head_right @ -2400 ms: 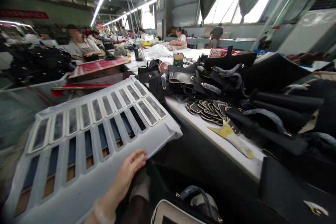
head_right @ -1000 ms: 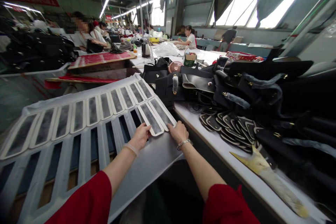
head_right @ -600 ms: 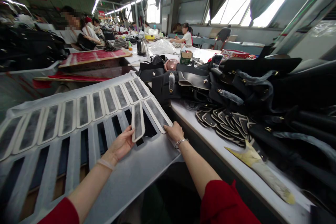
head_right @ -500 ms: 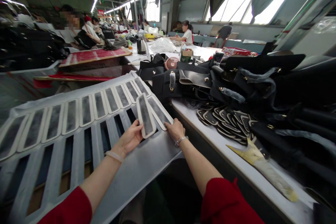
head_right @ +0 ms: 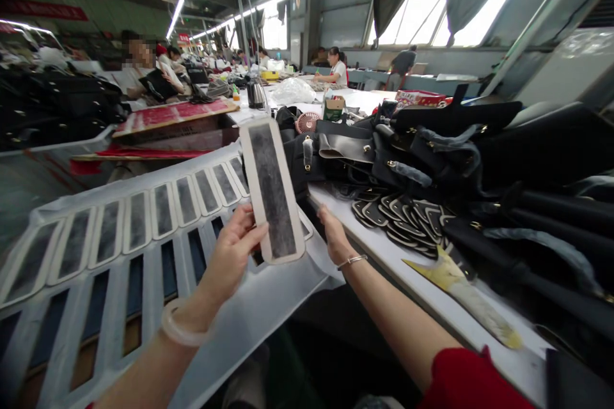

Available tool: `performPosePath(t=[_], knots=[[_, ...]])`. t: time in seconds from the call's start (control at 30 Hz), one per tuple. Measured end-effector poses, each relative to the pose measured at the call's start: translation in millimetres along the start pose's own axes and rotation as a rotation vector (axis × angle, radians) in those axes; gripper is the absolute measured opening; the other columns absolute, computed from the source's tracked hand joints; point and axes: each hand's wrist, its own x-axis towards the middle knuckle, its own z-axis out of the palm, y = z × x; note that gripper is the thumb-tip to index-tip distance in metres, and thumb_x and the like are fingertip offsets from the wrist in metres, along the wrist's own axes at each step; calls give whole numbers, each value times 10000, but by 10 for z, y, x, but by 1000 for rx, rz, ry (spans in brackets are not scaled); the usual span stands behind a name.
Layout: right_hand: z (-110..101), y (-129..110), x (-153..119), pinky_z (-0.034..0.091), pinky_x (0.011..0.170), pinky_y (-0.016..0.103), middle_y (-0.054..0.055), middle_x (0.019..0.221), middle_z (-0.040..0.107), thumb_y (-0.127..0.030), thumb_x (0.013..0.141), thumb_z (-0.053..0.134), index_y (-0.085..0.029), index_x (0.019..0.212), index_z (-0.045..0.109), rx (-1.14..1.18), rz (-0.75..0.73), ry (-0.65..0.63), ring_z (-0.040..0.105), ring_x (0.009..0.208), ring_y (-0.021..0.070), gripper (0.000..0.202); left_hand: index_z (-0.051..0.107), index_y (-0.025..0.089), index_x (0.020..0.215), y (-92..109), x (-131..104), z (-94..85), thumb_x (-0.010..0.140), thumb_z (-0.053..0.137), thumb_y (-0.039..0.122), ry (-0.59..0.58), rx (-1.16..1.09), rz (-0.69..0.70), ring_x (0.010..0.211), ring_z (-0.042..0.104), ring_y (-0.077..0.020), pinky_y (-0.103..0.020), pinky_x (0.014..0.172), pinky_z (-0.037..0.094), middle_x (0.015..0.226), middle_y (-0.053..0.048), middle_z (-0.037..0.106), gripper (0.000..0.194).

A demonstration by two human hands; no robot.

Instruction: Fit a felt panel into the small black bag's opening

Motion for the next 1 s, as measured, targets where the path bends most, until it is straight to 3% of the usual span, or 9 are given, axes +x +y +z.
performPosePath(t=[0.07, 0.2, 0.3, 0.47, 0.57, 0.63, 0.77, 0.87, 1.0], knots=[[-118, -268, -267, 543, 846, 410, 139, 1235, 621, -575, 1007, 244, -145, 1269, 510, 76, 4, -65, 672, 1007, 248, 570, 598, 218, 1143, -76, -258, -22, 889, 596, 229, 48, 192, 13, 946, 677, -193, -283, 848, 522, 1054, -30, 722, 254], [-315, -736, -967, 542, 798, 349, 67, 1234, 630, -534, 790, 702, -230, 1303, 483, 105, -122, -217, 665, 939, 216, 635, 571, 240, 1248, -161, -779, 210, 950, 528, 277, -17, 563, 87, 955, 690, -223, -293, 807, 532, 1122, -66, 707, 303], [-440, -899, -1453, 537, 798, 351, 18, 1045, 658, -427, 710, 812, -227, 1154, 546, 7, -221, -190, 625, 922, 215, 555, 596, 175, 1220, -148, -1114, 478, 959, 479, 223, -155, 715, 230, 927, 698, -248, -296, 768, 528, 1010, -108, 715, 290], [-723, -1011, -2022, 503, 930, 399, 23, 1158, 584, -362, 685, 834, -289, 1436, 313, 107, -298, 43, 607, 1041, 227, 917, 423, 204, 1433, 39, -1466, 793, 935, 585, 332, -421, 641, 329, 1053, 662, -262, -341, 893, 531, 1195, -121, 664, 539], [-965, -1071, -2271, 502, 899, 379, 15, 1042, 600, -345, 664, 830, -256, 1346, 426, 110, -341, 129, 611, 964, 212, 798, 337, 282, 1502, 245, -1611, 851, 767, 725, 567, -655, 515, 270, 1172, 608, -284, -359, 969, 516, 1368, -93, 588, 879], [-1146, -1082, -2435, 505, 898, 365, 19, 1040, 621, -334, 665, 823, -249, 1309, 462, 129, -336, 119, 615, 967, 206, 744, 462, 316, 1433, 354, -1727, 798, 819, 689, 540, -694, 465, 237, 1069, 656, -230, -298, 923, 526, 1251, -40, 668, 692], [-1478, -980, -2785, 535, 828, 294, 22, 1042, 642, -346, 673, 839, -268, 1341, 466, 91, -286, 134, 638, 940, 185, 769, 714, 265, 1080, 329, -2037, 480, 946, 568, 393, -401, 462, 50, 728, 681, -137, -203, 707, 525, 811, 9, 732, 235], [-1628, -830, -3010, 545, 781, 229, 24, 1057, 654, -371, 691, 846, -300, 1362, 472, 23, -255, 157, 655, 916, 162, 771, 722, 220, 1010, 109, -2314, 240, 900, 600, 488, -94, 374, -177, 800, 702, -180, -223, 738, 548, 852, -31, 750, 314], [-1666, -673, -3198, 553, 795, 204, 42, 1103, 666, -400, 710, 838, -320, 1378, 470, -11, -219, 169, 674, 942, 162, 767, 710, 188, 1042, -256, -2664, 169, 799, 694, 554, 101, 184, -381, 1052, 676, -290, -328, 909, 538, 1084, -103, 742, 440]])
